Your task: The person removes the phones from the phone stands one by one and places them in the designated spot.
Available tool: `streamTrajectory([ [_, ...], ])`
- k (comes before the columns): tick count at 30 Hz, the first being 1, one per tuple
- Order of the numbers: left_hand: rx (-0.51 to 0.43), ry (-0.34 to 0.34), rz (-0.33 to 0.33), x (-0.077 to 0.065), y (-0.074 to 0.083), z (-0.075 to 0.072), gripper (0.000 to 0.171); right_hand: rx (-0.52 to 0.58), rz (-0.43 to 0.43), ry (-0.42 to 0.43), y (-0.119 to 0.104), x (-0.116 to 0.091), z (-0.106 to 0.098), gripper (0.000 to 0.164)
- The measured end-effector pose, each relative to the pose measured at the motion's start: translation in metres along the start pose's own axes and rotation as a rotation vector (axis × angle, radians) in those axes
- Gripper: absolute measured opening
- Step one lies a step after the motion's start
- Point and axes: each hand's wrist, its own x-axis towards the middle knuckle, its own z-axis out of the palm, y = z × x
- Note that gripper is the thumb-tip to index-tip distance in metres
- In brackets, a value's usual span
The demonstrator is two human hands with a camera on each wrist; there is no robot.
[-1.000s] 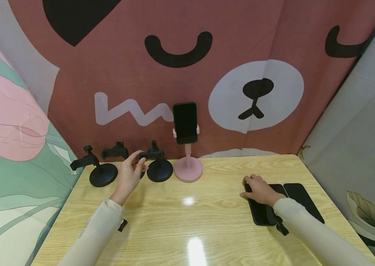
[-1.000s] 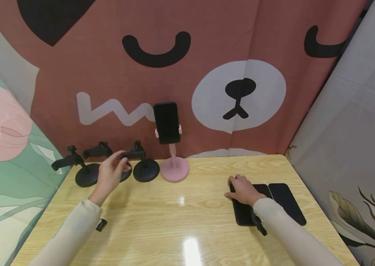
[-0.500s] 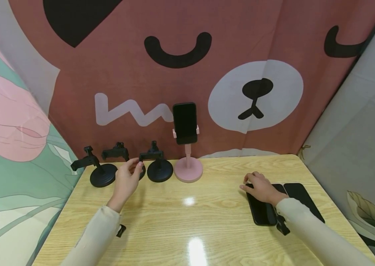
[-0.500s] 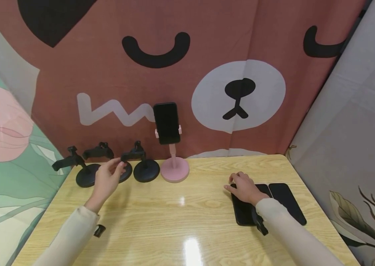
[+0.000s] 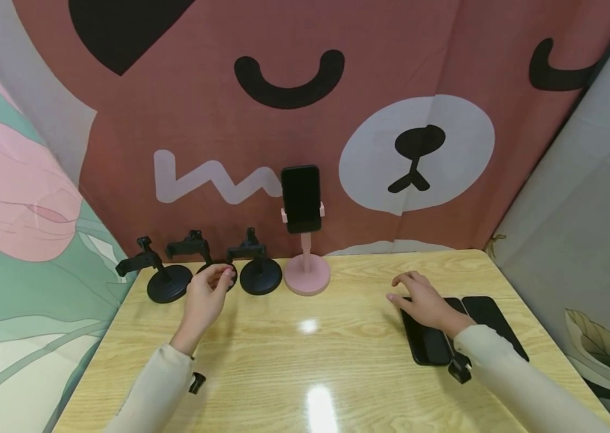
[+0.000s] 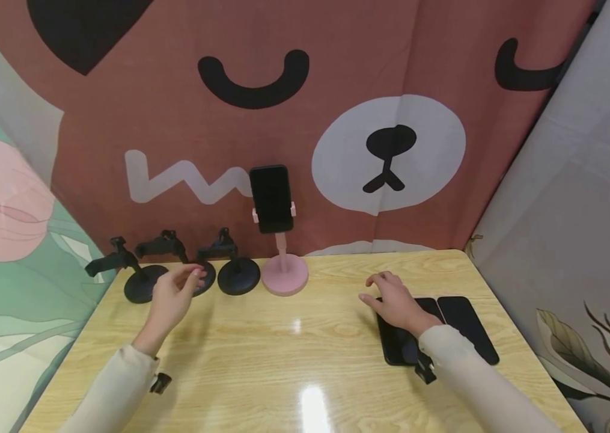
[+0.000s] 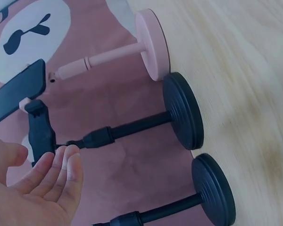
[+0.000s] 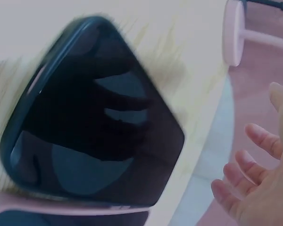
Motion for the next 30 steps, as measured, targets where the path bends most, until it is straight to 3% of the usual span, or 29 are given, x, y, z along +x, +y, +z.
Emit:
streamTrajectory([
  [9,-0.128,-0.013,0.048,-0.013,0.014,0.01,0.025,0.069,-0.048,0.012,-0.036,-0.004,-0.002,0.043],
  [19,-0.174,-0.059,0.119,-0.029,0.036,0.031,0.021,0.129,-0.09,-0.024,-0.073,-0.003,-0.004,0.043],
  [30,-0.199,-0.079,0.121,-0.025,0.059,0.047,0.022,0.142,-0.155,-0.018,-0.106,0.009,-0.011,0.041],
])
